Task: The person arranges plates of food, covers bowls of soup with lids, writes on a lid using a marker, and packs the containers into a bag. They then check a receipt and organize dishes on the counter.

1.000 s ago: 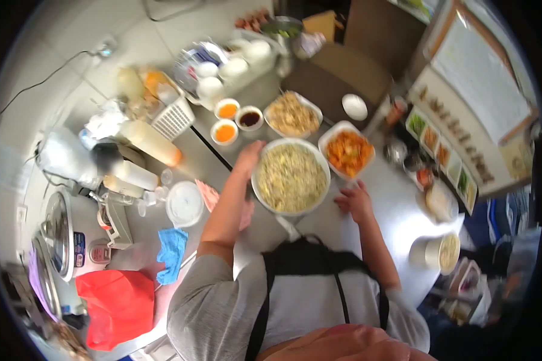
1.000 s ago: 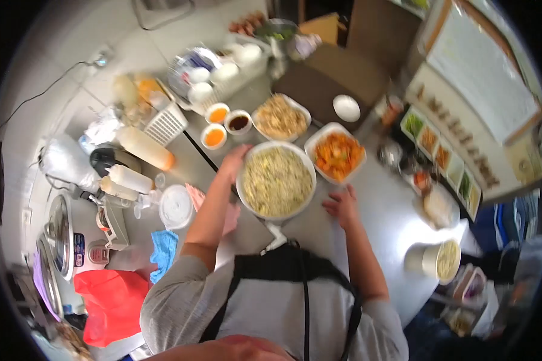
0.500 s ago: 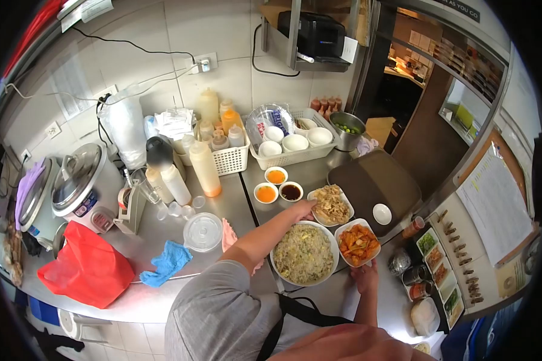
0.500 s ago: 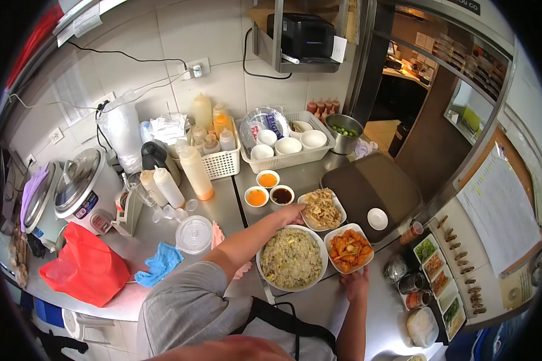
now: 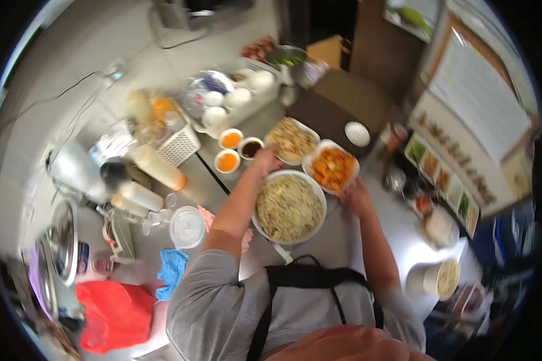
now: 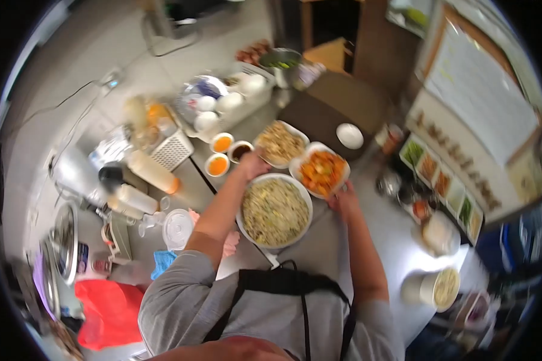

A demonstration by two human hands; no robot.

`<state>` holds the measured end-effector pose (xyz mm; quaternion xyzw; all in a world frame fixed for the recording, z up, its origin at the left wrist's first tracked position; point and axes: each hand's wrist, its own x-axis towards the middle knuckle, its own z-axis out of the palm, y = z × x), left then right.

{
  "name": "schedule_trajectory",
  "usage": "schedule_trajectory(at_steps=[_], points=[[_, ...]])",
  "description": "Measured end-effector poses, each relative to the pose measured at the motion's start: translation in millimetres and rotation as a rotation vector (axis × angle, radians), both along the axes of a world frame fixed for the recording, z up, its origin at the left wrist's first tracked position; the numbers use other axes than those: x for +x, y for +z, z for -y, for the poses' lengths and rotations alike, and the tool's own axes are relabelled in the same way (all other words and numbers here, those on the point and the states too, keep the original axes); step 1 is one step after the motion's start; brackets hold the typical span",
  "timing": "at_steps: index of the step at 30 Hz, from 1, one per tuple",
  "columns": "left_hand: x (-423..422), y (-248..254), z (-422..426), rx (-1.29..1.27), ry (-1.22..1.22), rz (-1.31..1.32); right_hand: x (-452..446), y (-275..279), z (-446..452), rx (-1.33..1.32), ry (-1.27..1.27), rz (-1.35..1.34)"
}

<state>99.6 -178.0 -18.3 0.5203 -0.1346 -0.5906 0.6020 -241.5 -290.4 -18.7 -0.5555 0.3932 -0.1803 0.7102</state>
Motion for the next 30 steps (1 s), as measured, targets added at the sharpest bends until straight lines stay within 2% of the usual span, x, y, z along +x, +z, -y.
schedule_trajectory(at_steps=[2, 6, 9, 10, 11, 14, 15, 18, 20, 22, 24, 26, 27, 29, 30], points=[[-31.5, 53.5, -20.4, 0.239, 0.208, 0.15, 8.0, 52.5, -7.2, 0.107, -0.206, -0.148], [-42.9, 71.5, -67.6, 0.286, 0.097, 0.468, -1.0, 15.9, 55.2, -0.764, -0.164, -0.374], [-50.9, 46.4, -98.2, 0.216, -0.046, 0.576, 5.9, 13.2, 70.7, -1.304, -0.135, -0.463], [-51.7, 34.2, -106.8, 0.174, -0.096, 0.586, 9.2, 11.4, 75.4, -1.269, -0.086, -0.53], [-65.0, 46.0, -109.5, 0.184, -0.042, 0.512, 12.9, 11.7, 80.6, -1.235, -0.038, -0.595], [-66.4, 30.4, -109.7, 0.128, 0.071, 0.414, 22.5, 20.0, 88.2, -1.111, 0.008, -0.706], [-66.1, 30.0, -110.7, 0.151, 0.08, 0.455, 25.2, 25.8, 88.9, -1.068, 0.007, -0.731], [-70.8, 39.2, -107.1, 0.186, 0.119, 0.541, 29.7, 4.1, 105.3, -1.285, 0.034, -0.685], [-71.6, 48.3, -103.8, 0.168, 0.148, 0.556, 26.4, 14.5, 95.6, -1.237, -0.019, -0.702], [-52.1, 27.0, -104.6, 0.201, 0.125, 0.545, 29.1, 17.8, 89.9, -1.174, 0.003, -0.747], [-49.6, 32.9, -105.0, 0.202, 0.153, 0.519, 26.0, 25.1, 102.4, -1.128, 0.026, -0.746], [-46.0, 36.6, -108.1, 0.191, 0.186, 0.466, 23.9, 40.1, 117.0, -1.092, 0.054, -0.716], [-44.5, 36.7, -109.5, 0.176, 0.201, 0.42, 17.5, 76.4, 114.3, -1.195, 0.013, -0.771], [-37.1, 25.5, -112.5, 0.094, 0.223, 0.254, -0.8, 103.0, 144.8, -1.409, -0.324, -0.728], [-41.0, 30.8, -111.4, 0.103, 0.217, 0.264, -12.9, 142.7, 146.1, -1.495, -0.289, -0.888]])
